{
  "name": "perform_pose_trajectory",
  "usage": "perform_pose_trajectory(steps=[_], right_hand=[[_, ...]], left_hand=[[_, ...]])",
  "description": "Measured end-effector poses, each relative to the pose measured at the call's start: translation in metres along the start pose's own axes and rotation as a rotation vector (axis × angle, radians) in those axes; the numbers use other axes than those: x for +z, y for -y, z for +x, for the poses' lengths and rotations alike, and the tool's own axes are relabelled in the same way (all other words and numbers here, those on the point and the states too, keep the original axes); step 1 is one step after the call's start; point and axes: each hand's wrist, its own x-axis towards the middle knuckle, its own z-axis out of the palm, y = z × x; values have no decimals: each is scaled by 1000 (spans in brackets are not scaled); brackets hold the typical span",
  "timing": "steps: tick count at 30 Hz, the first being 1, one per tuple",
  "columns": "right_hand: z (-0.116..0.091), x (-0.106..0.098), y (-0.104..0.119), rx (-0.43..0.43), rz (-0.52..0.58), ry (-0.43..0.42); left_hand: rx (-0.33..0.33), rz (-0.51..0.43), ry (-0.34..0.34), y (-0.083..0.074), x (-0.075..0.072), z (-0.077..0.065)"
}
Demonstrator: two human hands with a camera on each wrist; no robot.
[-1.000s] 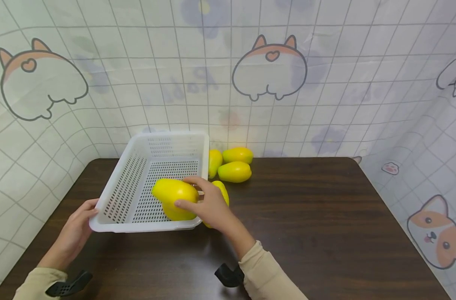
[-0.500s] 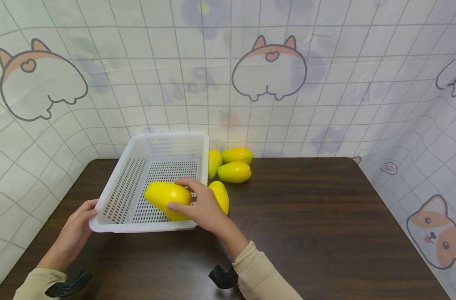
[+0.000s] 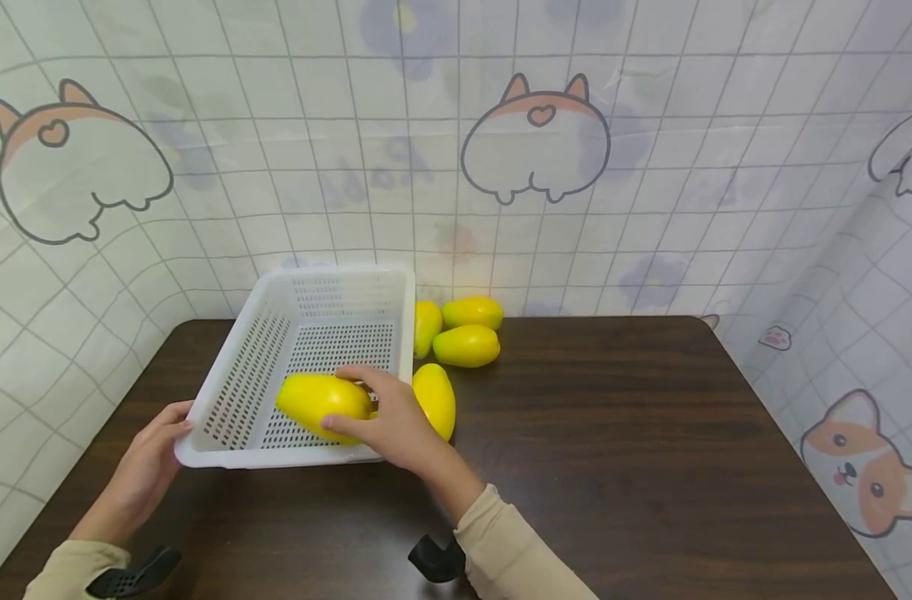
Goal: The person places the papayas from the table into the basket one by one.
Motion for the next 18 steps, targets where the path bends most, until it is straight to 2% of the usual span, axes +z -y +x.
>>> perform_pose_trajectory(steps=[18], right_hand=[[3,12,4,-13,-62,20]], left_hand=[[9,-38,0,2,0,1]])
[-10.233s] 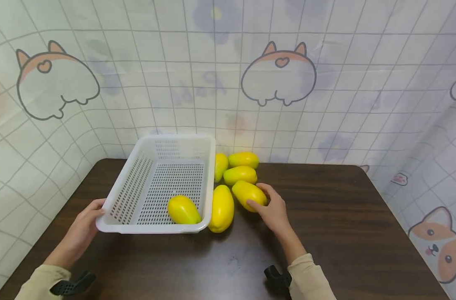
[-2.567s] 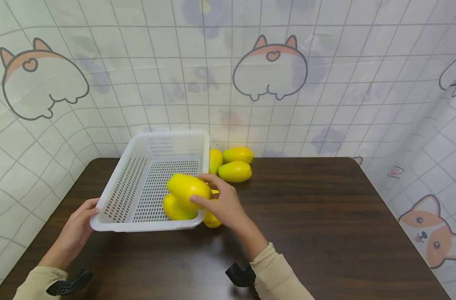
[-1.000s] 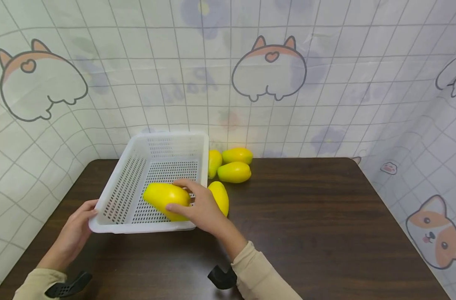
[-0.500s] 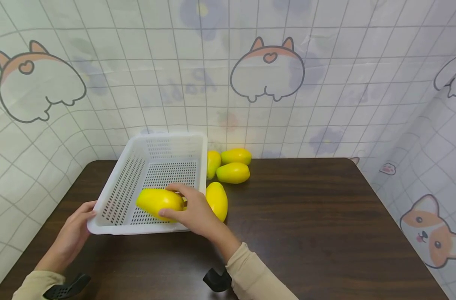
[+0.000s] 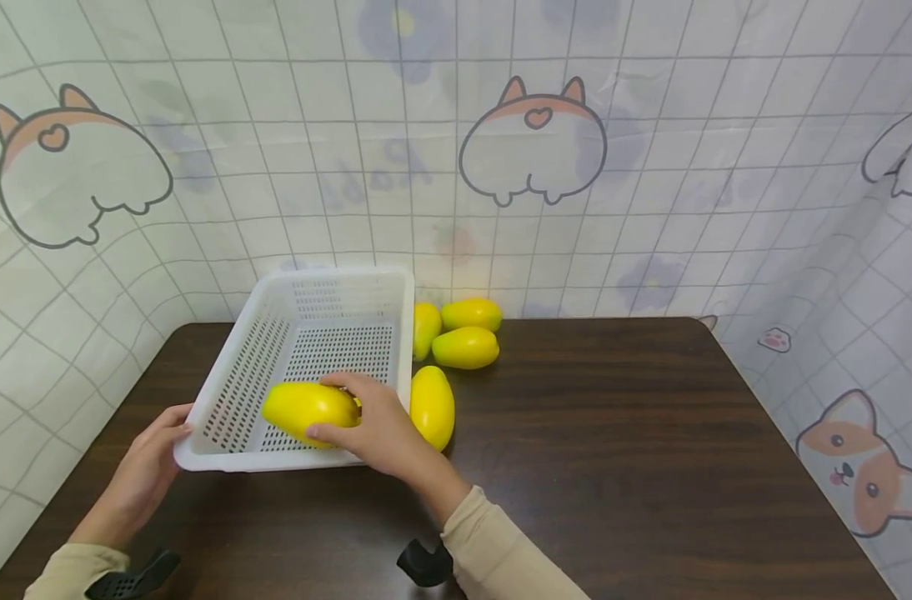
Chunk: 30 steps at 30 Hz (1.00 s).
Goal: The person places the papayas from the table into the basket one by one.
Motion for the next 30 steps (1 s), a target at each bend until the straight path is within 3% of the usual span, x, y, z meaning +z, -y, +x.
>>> perform_pose_trajectory(steps=[16,30], right_hand=[[4,2,0,-8,-34,19],[-2,-13,2,10,6,-28]], left_hand=[[8,13,9,1,-1,0],[2,26,3,-2,0,-1]])
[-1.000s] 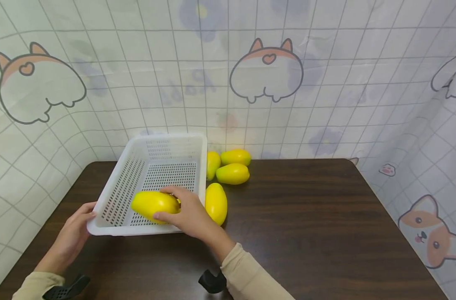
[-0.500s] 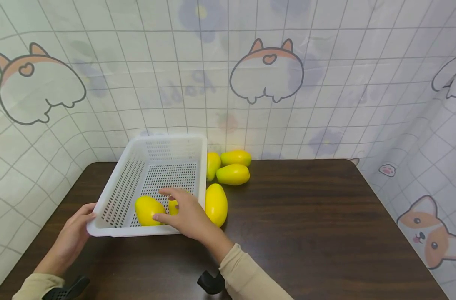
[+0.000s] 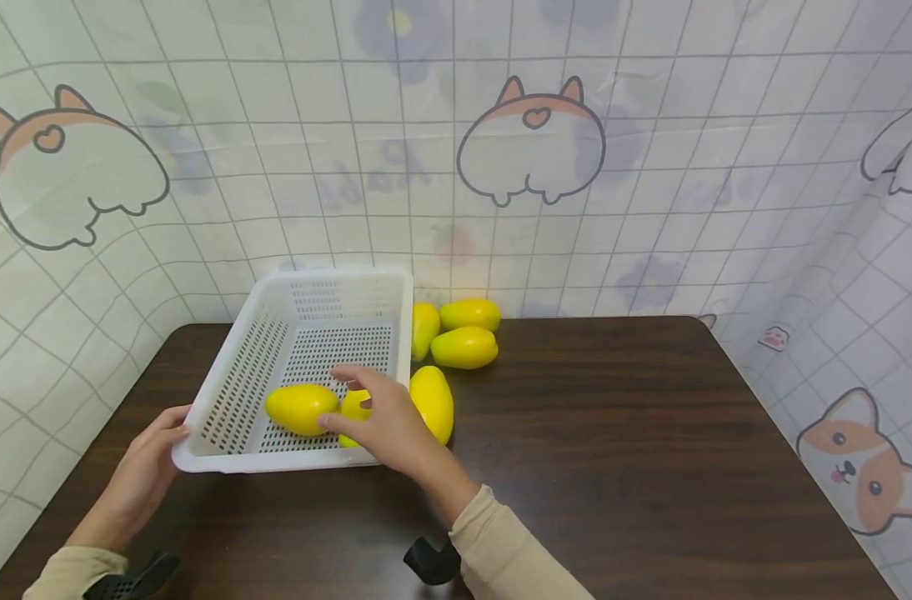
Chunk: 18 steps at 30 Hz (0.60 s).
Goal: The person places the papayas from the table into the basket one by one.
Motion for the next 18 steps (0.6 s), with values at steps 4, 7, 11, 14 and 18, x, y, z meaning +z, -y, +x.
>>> perform_pose_trajectory(steps=[4,7,11,14,18], right_hand=[[-1,-5,-1,-9,10,-15],[-1,-8,-3,-13,27,-28],[-3,-12,-5,-3,40,-47],[-6,-17,-2,9,52,-66],[-14,-24,14,15,80,-82]], left_hand=[[6,-6,-1,1,0,0],[16,-29,7,1,0,0],[27,-42,12,1,0,0],[23,-24,9,1,0,0],[12,-17,8,1,0,0]])
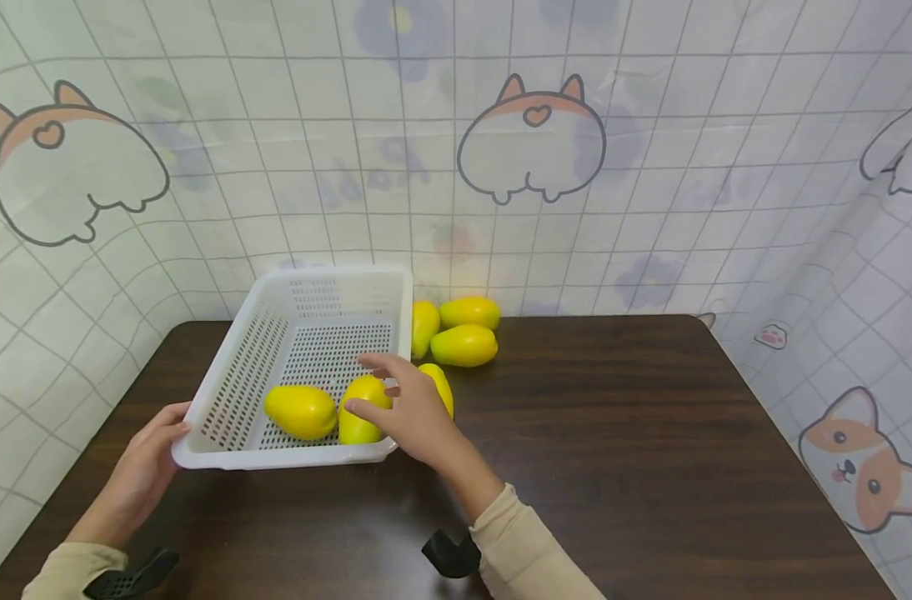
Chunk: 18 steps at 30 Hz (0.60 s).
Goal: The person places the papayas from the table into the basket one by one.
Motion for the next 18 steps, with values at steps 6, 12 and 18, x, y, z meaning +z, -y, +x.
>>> perform_pose_trajectory(steps=[6,12,18], right_hand=[[-8,-9,17,1,-4,-3],[-8,-12,8,-11,-9,-23],[0,-13,-25,-31,-42,-66]], left_hand=[[-12,2,-1,-2,0,0],[-19,-9,6,-4,0,-1],[-23,-2,4,-4,0,-1]])
